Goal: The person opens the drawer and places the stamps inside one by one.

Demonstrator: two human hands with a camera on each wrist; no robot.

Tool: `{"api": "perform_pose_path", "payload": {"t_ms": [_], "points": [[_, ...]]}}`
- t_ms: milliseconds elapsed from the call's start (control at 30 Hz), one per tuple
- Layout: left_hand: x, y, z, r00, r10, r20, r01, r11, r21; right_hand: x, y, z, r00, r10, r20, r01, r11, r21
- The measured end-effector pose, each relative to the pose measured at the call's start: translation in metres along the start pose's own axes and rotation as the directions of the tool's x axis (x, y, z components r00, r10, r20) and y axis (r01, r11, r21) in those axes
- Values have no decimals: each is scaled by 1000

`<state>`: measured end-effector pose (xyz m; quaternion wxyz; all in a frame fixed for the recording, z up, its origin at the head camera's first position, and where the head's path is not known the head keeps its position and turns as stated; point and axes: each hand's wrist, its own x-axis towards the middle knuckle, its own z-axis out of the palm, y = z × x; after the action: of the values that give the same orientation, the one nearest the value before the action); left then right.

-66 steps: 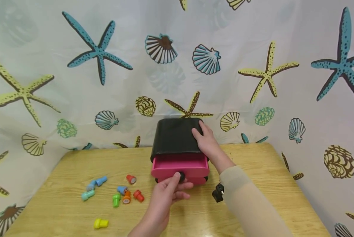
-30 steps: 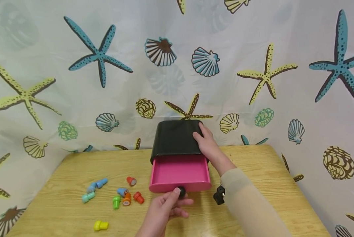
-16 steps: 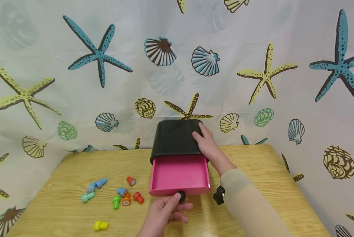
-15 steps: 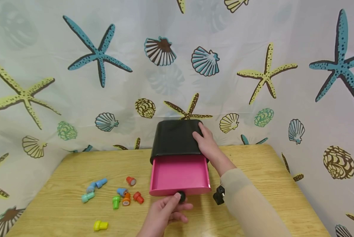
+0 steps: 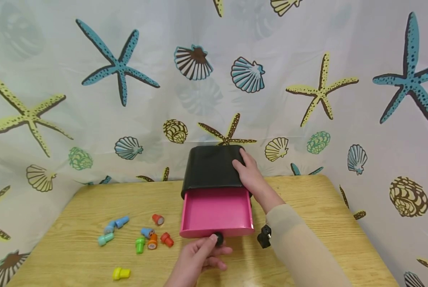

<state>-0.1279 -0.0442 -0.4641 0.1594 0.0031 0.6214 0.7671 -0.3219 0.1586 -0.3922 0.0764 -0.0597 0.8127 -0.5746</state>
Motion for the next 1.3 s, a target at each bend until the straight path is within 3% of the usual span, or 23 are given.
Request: {"api": "perform_pose_path", "payload": {"t_ms": [533, 867, 1300], "points": [[-1, 1, -7, 999, -12, 36, 11, 999, 32, 0, 0, 0, 1000, -3, -3, 3, 1000, 5], [-2, 1, -28, 997, -17, 81, 2, 984, 179, 1, 1, 0, 1000, -8, 0, 9, 1000, 7], [-4, 4, -60, 1000, -15, 11, 11, 941, 337, 0, -1, 1, 1000, -7, -2, 7, 1000, 7]]}}
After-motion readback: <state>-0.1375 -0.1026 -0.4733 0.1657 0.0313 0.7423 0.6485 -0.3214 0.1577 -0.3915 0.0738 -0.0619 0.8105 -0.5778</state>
